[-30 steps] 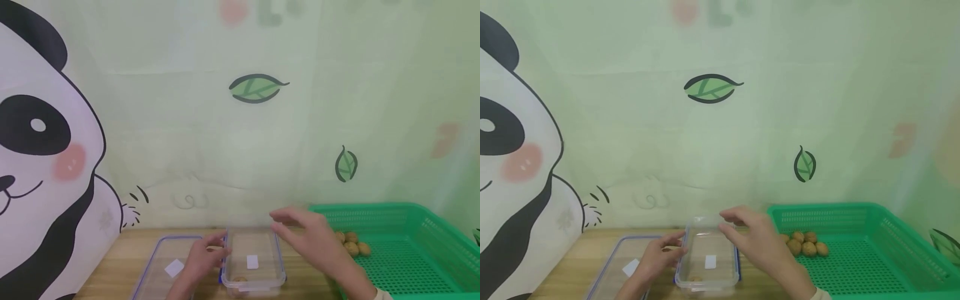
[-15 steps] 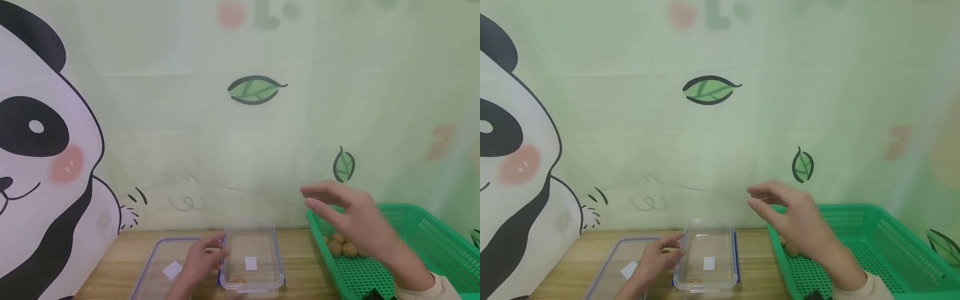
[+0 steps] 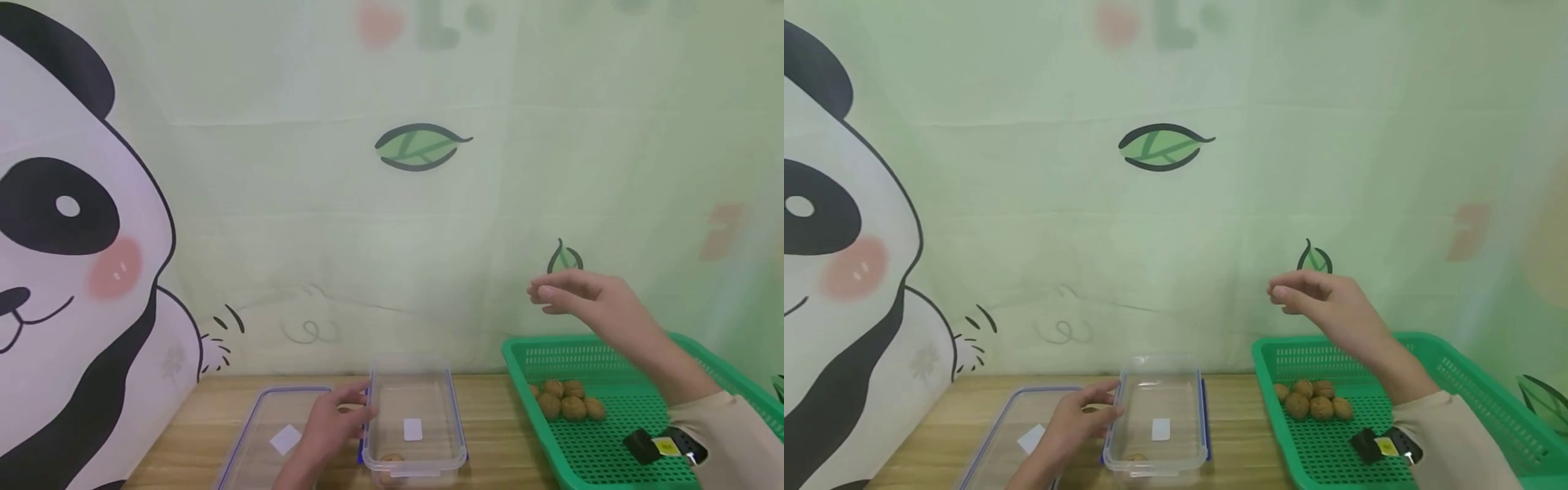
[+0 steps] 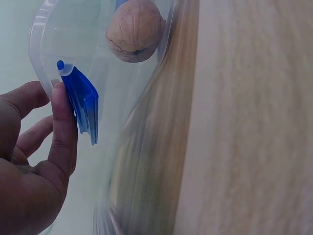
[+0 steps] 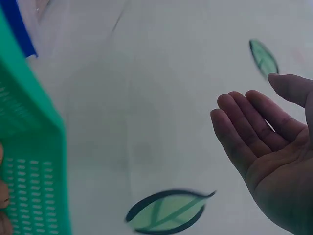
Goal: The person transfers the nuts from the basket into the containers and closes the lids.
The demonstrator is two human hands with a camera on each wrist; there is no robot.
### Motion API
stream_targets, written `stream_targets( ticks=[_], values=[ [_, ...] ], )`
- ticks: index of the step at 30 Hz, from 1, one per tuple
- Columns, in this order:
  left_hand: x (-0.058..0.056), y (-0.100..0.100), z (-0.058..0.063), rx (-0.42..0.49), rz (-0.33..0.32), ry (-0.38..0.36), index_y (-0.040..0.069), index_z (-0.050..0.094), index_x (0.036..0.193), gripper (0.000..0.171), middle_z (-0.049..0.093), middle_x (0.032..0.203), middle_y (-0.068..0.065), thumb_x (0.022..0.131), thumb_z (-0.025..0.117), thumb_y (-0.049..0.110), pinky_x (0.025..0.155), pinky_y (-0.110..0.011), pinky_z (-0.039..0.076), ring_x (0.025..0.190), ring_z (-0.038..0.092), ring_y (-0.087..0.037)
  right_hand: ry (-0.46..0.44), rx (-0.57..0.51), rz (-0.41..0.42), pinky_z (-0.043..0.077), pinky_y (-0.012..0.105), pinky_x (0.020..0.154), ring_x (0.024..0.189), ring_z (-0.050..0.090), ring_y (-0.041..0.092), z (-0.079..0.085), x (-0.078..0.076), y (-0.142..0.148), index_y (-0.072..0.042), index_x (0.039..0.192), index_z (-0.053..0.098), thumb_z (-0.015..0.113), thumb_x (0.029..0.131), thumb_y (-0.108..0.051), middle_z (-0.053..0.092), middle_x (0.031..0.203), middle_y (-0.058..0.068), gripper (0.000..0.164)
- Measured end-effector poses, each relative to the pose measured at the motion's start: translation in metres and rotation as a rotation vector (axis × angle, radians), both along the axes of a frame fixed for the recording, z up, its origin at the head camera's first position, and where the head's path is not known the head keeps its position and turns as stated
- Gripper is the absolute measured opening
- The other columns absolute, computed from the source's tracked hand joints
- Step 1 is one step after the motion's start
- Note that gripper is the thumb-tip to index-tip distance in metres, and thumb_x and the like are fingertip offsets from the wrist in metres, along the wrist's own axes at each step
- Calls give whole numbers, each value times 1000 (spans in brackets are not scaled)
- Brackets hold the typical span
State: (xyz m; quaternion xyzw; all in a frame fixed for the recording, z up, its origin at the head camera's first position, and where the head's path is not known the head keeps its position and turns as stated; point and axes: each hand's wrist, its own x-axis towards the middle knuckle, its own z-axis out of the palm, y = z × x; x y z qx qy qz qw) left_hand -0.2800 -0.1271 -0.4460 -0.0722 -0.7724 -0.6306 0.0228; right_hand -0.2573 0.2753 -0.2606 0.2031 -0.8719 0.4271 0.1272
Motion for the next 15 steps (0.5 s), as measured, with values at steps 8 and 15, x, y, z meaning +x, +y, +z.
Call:
stream_targets(
  ticks=[8,15],
  values=[
    [3,-5,2,10,1,14,-5,60,143,55,66,121,-25,92,79,3,70,-36,67,87,71,-23,-141,-63,-3,40,71,113,112,71,10,-30,-40,39,0,148,56,55,111,-43,65,142,20,56],
    [-1,-2,-2,19,-11,25,-4,60,144,56,67,122,-25,92,79,3,70,-36,68,88,71,-22,-200,-59,-12,38,76,111,113,72,15,-55,-55,68,3,150,52,56,111,-42,63,142,24,59]
  ],
)
